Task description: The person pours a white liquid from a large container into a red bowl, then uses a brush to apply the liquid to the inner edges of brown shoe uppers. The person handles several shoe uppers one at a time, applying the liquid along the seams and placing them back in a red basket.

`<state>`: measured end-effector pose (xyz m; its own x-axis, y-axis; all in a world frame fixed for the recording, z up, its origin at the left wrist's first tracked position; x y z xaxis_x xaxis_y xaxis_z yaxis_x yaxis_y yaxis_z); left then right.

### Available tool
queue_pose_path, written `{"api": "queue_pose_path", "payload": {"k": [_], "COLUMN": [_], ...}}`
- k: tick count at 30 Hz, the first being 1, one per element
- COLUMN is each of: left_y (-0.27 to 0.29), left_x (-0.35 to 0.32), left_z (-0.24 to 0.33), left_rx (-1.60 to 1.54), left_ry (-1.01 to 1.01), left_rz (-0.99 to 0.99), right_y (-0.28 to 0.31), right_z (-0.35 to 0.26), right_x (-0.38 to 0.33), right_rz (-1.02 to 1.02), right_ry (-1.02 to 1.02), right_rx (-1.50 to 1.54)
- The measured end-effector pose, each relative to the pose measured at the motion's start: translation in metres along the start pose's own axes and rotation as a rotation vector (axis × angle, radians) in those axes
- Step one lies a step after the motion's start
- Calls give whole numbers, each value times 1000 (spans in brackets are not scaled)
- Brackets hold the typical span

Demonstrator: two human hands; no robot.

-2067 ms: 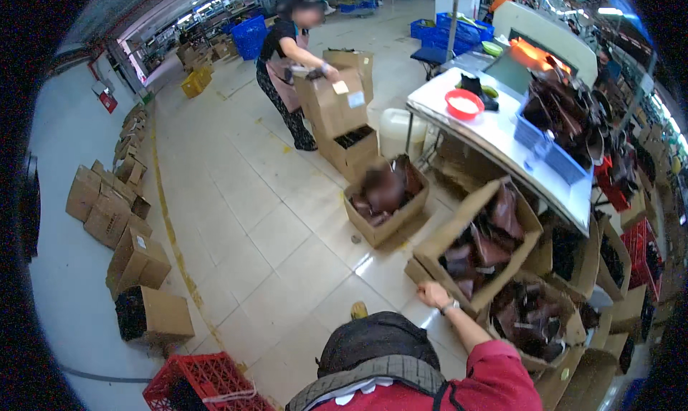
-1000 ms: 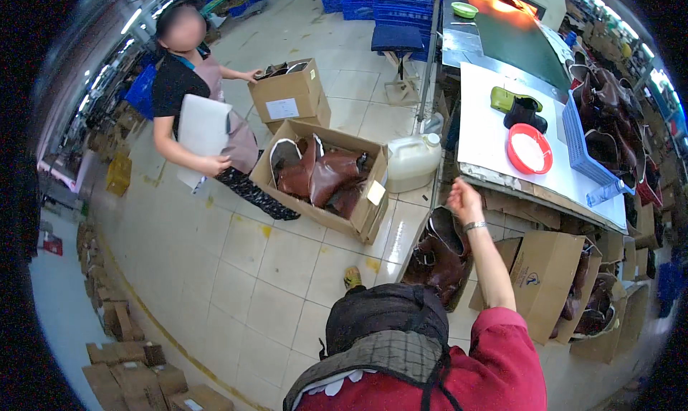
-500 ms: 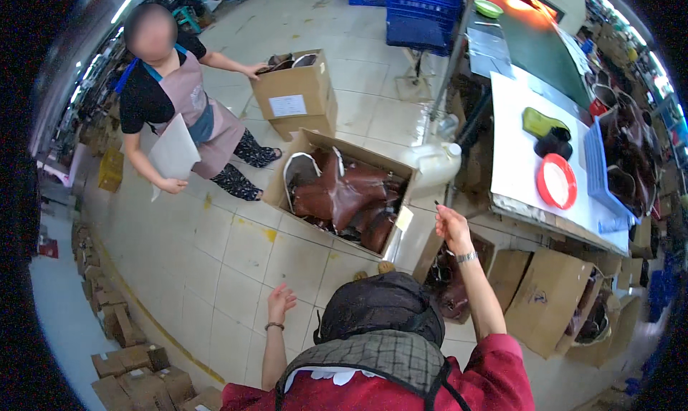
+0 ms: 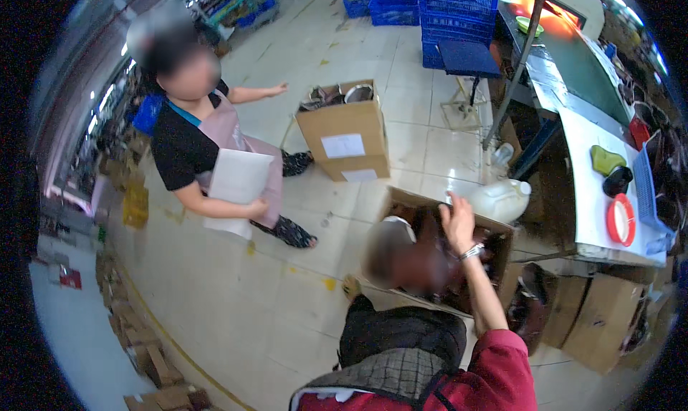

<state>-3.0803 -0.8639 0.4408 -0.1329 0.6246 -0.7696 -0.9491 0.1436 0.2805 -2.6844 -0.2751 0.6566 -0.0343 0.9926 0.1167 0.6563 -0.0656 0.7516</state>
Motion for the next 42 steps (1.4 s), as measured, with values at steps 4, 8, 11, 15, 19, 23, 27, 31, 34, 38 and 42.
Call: {"api": "queue_pose_path", "payload": {"k": [4, 8, 11, 15, 19, 23, 27, 31, 34, 38, 42], "left_y": [160, 323, 412, 462, 453, 416, 387, 346, 309, 232, 150], "left_x": [60, 93, 134, 205, 270, 339, 382, 433, 474, 492, 507], "left_z": [6, 93, 169, 285, 367, 461, 566, 675, 757, 871, 943], "left_rx": [-1289, -585, -459, -163, 38, 228, 312, 380, 430, 524, 653], "left_ry": [43, 48, 41, -24, -98, -40, -96, -150, -218, -304, -320], "left_rz": [-100, 183, 219, 145, -32, -298, -489, -633, -698, -827, -943], "right_y": [-56, -78, -90, -91, -95, -88, -84, -80, -80, -81, -65], "right_z": [26, 35, 29, 31, 26, 10, -1, 4, 9, 11, 31], "right_x": [38, 42, 43, 52, 67, 67, 62, 73, 86, 101, 107], "right_rz": [-56, -31, 24, 59, 66, 180, 160, 69, -37, -181, 5], "right_ry": [-319, -480, -502, -584, -596, -539, -632, -686, -858, -1087, -1132], "right_rx": [-325, -499, -450, -486, -552, -488, -479, -432, -319, -299, 204]}}
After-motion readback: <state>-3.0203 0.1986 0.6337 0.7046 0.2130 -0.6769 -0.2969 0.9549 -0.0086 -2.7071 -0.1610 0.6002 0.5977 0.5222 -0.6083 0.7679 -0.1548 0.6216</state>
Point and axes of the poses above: each hand's wrist, its own x-axis towards the middle knuckle, its own y-axis out of the back of the hand, z = x × y, the point moved 5 cm from there along x, towards the middle knuckle, and after that the axes turned 13 degrees about -z, right-handed, at the moved point
